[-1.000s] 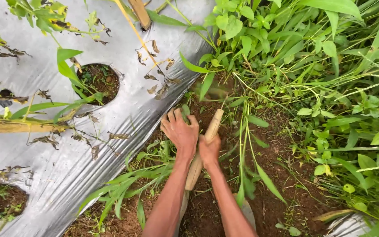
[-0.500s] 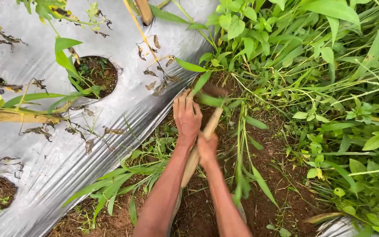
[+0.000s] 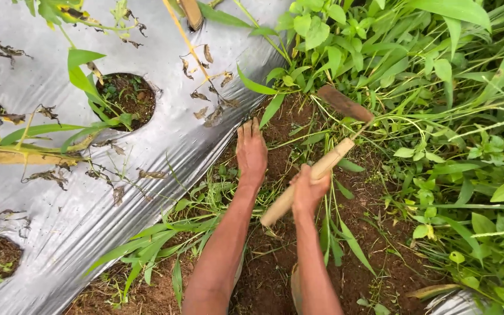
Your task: Using a hand hoe to remove weeds from the soil between plastic-covered crop rows in a field.
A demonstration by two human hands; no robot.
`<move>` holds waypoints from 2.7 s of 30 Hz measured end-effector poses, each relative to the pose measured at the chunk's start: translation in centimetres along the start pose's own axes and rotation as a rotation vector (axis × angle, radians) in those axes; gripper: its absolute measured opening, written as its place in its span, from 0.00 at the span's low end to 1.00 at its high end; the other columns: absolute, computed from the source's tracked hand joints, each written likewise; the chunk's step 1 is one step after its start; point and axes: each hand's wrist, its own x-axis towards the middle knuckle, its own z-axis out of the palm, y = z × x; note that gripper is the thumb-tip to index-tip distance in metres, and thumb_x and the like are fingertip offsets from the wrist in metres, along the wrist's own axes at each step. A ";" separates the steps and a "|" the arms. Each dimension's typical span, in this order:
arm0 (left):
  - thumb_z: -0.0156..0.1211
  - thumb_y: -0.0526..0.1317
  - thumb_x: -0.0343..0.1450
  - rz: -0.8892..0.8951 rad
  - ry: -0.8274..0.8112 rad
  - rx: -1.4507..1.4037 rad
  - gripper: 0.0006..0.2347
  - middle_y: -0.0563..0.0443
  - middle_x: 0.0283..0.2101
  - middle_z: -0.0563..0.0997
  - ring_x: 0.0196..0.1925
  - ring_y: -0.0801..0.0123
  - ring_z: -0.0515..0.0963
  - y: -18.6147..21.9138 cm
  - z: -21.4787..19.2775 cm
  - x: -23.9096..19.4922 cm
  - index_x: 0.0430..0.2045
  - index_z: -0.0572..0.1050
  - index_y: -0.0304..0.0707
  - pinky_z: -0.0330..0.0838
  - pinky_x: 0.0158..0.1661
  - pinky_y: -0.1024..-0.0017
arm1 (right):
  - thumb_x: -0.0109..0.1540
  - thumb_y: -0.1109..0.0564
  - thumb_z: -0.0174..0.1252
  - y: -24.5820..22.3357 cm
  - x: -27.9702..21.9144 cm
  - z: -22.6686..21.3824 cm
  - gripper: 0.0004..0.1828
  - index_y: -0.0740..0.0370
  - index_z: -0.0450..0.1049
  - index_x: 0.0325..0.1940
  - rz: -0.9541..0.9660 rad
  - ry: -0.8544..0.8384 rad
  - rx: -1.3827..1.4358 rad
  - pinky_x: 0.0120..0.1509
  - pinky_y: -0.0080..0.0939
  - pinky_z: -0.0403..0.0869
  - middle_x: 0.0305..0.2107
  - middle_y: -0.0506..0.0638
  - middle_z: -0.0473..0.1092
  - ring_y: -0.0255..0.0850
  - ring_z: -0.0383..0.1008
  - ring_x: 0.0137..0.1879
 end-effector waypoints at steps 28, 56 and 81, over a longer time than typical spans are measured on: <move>0.55 0.30 0.76 -0.303 0.126 -0.497 0.07 0.47 0.36 0.73 0.33 0.59 0.81 0.1 4.4 -2.1 0.41 0.80 0.28 0.76 0.31 0.68 | 0.65 0.60 0.55 2.2 -2.3 -2.1 0.17 0.69 0.67 0.56 0.192 -0.280 -0.188 0.28 0.39 0.77 0.27 0.55 0.70 0.40 0.72 0.27; 0.60 0.30 0.73 -0.473 0.120 -0.489 0.05 0.34 0.36 0.77 0.40 0.42 0.84 0.2 -1.9 -6.5 0.38 0.80 0.26 0.82 0.42 0.52 | 0.62 0.60 0.53 8.6 -9.7 -1.1 0.24 0.67 0.69 0.63 0.183 -0.304 -0.334 0.54 0.58 0.73 0.43 0.65 0.75 0.49 0.76 0.48; 0.34 0.46 0.81 0.081 -0.520 0.114 0.21 0.43 0.67 0.69 0.72 0.54 0.67 -1.2 1.3 -4.5 0.69 0.63 0.45 0.57 0.71 0.52 | 0.63 0.50 0.57 0.1 -0.6 -2.7 0.15 0.62 0.66 0.46 0.224 -0.146 -0.009 0.26 0.34 0.75 0.21 0.45 0.67 0.33 0.70 0.24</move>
